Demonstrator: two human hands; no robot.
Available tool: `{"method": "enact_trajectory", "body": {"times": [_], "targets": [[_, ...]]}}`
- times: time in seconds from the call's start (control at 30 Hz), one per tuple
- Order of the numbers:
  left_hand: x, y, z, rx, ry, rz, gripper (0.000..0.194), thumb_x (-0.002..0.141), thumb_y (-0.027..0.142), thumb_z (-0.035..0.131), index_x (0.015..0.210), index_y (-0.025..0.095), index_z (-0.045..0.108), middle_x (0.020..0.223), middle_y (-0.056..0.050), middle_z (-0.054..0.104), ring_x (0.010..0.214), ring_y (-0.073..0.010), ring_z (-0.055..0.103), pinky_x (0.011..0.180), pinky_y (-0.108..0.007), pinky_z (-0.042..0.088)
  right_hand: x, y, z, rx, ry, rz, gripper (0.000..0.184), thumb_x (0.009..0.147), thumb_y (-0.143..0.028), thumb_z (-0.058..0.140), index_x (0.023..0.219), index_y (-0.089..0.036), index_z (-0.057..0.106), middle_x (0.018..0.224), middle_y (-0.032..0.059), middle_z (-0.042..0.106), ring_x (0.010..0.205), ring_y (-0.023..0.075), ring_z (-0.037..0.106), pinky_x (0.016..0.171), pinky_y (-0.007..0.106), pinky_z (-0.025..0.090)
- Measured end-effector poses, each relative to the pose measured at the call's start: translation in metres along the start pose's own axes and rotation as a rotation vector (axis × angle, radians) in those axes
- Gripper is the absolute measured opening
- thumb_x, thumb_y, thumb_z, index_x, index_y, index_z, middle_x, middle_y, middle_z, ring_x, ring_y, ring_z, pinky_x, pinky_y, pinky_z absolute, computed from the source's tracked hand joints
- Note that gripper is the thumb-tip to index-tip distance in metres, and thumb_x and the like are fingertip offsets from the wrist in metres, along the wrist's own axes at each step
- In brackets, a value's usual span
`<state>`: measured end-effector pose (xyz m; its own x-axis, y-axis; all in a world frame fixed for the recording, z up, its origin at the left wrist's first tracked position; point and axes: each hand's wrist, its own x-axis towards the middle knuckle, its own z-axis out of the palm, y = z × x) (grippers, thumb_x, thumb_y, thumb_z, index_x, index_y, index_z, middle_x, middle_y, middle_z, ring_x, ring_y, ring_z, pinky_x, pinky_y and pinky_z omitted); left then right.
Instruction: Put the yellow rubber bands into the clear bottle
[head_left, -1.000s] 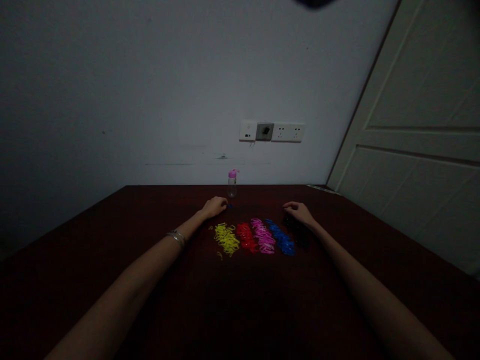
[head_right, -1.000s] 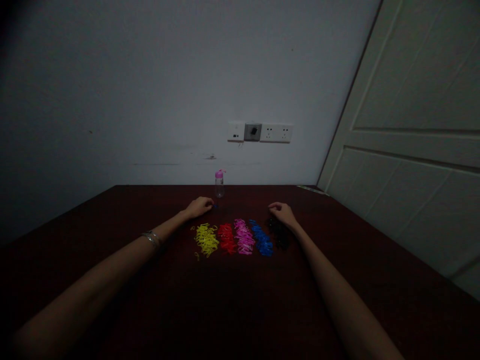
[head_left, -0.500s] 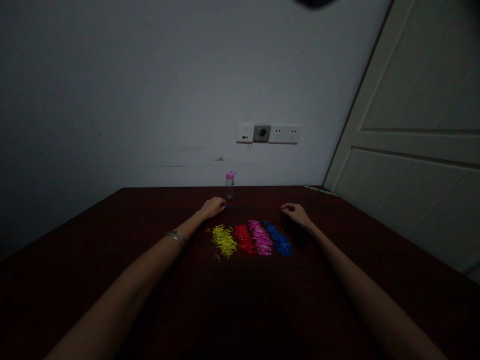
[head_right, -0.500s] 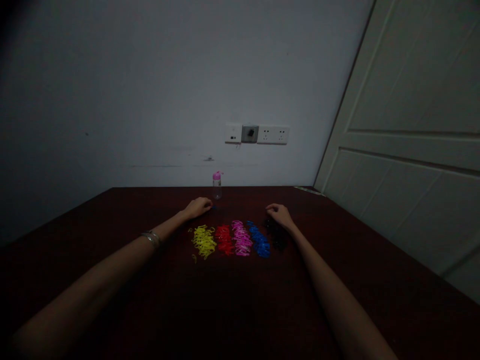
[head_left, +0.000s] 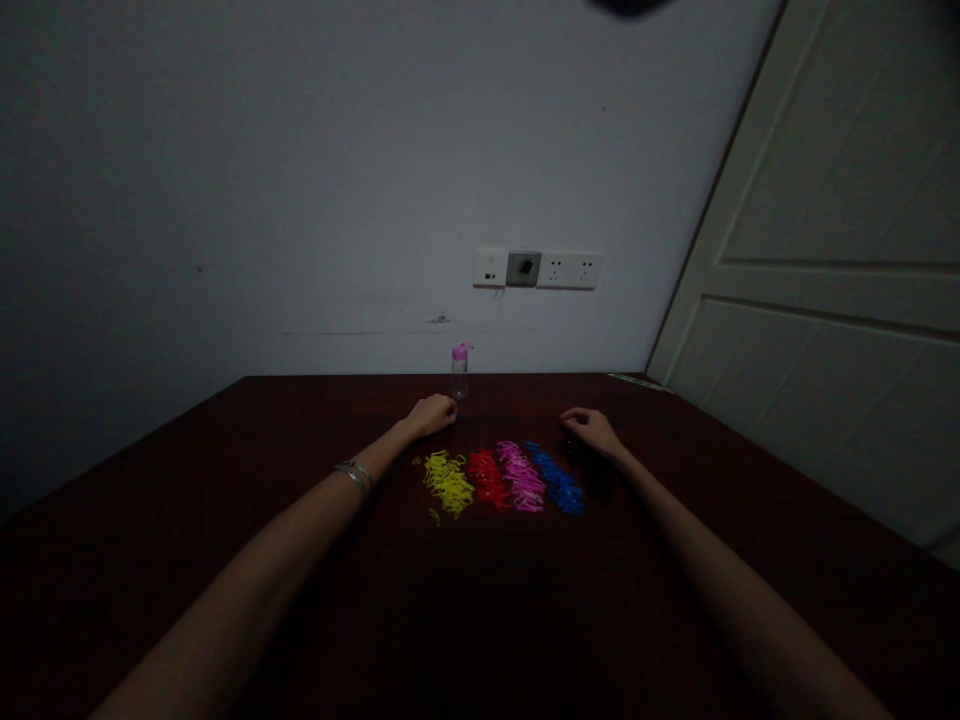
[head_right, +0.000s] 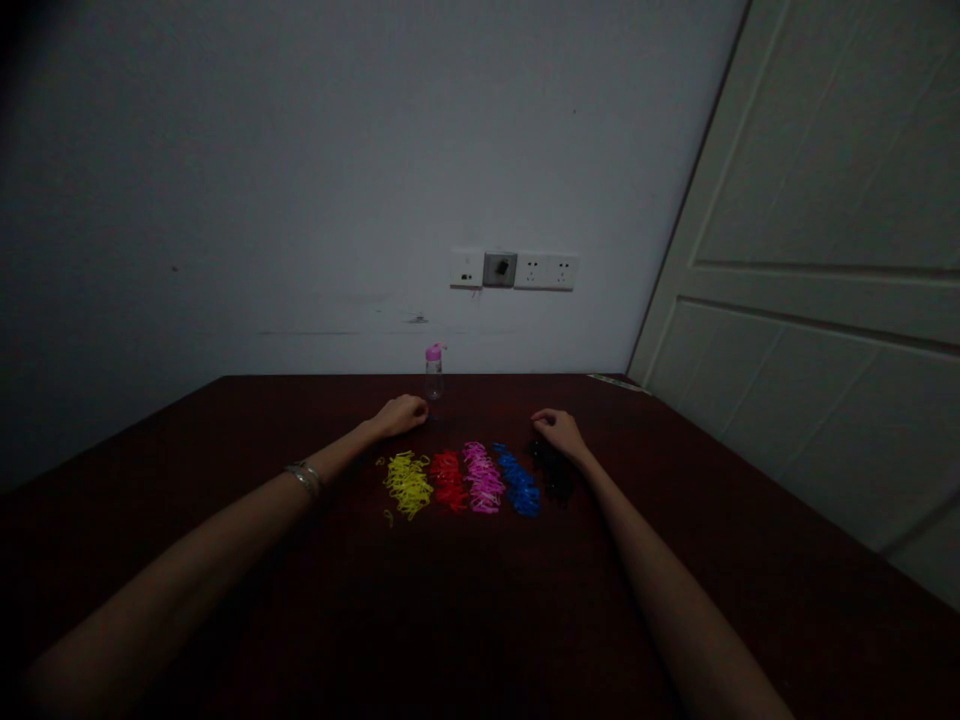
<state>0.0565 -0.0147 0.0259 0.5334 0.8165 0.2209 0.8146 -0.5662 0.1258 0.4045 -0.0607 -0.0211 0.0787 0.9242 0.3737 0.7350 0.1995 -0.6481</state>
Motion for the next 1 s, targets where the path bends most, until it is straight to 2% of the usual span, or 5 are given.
{"method": "enact_trajectory", "body": {"times": [0.1, 0.37, 0.57, 0.77, 1.0], "targets": [[0.004, 0.017, 0.0, -0.078, 0.019, 0.036, 0.017, 0.074, 0.024, 0.05, 0.078, 0.019, 0.065, 0.084, -0.006, 0.064, 0.077, -0.0171, 0.058, 0.064, -0.022, 0.041, 0.0, 0.0, 0.0, -0.007, -0.004, -0.012, 0.023, 0.067, -0.023, 0.05, 0.081, -0.015, 0.067, 0.078, 0.0052, 0.067, 0.073, 0.0171, 0.06, 0.071, 0.026, 0.045], [0.025, 0.088, 0.014, -0.221, 0.016, 0.205, 0.019, 0.071, 0.022, 0.051, 0.08, 0.018, 0.067, 0.079, -0.004, 0.065, 0.068, -0.0135, 0.057, 0.059, -0.02, 0.04, 0.0, -0.002, 0.0, -0.011, -0.008, 0.002, 0.025, 0.067, -0.024, 0.049, 0.082, -0.014, 0.066, 0.079, 0.0062, 0.067, 0.072, 0.0171, 0.06, 0.07, 0.026, 0.045], [0.028, 0.111, 0.023, -0.251, -0.022, 0.253, 0.019, 0.071, 0.024, 0.053, 0.084, 0.021, 0.067, 0.08, -0.003, 0.065, 0.07, -0.0131, 0.057, 0.059, -0.019, 0.039, -0.002, -0.006, 0.0, -0.003, 0.002, 0.001, 0.024, 0.067, -0.024, 0.049, 0.08, -0.015, 0.067, 0.079, 0.0055, 0.067, 0.074, 0.0169, 0.06, 0.071, 0.026, 0.045], [0.025, 0.095, 0.023, -0.397, 0.054, 0.235, 0.027, 0.075, 0.035, 0.05, 0.086, 0.016, 0.067, 0.077, -0.004, 0.065, 0.069, -0.0131, 0.055, 0.06, -0.02, 0.038, -0.002, -0.004, 0.0, -0.002, 0.005, -0.021, 0.024, 0.067, -0.024, 0.049, 0.08, -0.015, 0.067, 0.077, 0.0052, 0.068, 0.073, 0.0172, 0.06, 0.07, 0.026, 0.045], [0.008, 0.024, 0.013, -0.608, 0.258, -0.031, 0.04, 0.078, 0.043, 0.042, 0.074, 0.011, 0.066, 0.063, -0.002, 0.06, 0.06, -0.0113, 0.05, 0.055, -0.02, 0.036, 0.0, 0.0, 0.0, -0.039, -0.018, -0.022, 0.024, 0.067, -0.024, 0.049, 0.08, -0.016, 0.067, 0.079, 0.0054, 0.068, 0.072, 0.017, 0.061, 0.071, 0.026, 0.045]]}}
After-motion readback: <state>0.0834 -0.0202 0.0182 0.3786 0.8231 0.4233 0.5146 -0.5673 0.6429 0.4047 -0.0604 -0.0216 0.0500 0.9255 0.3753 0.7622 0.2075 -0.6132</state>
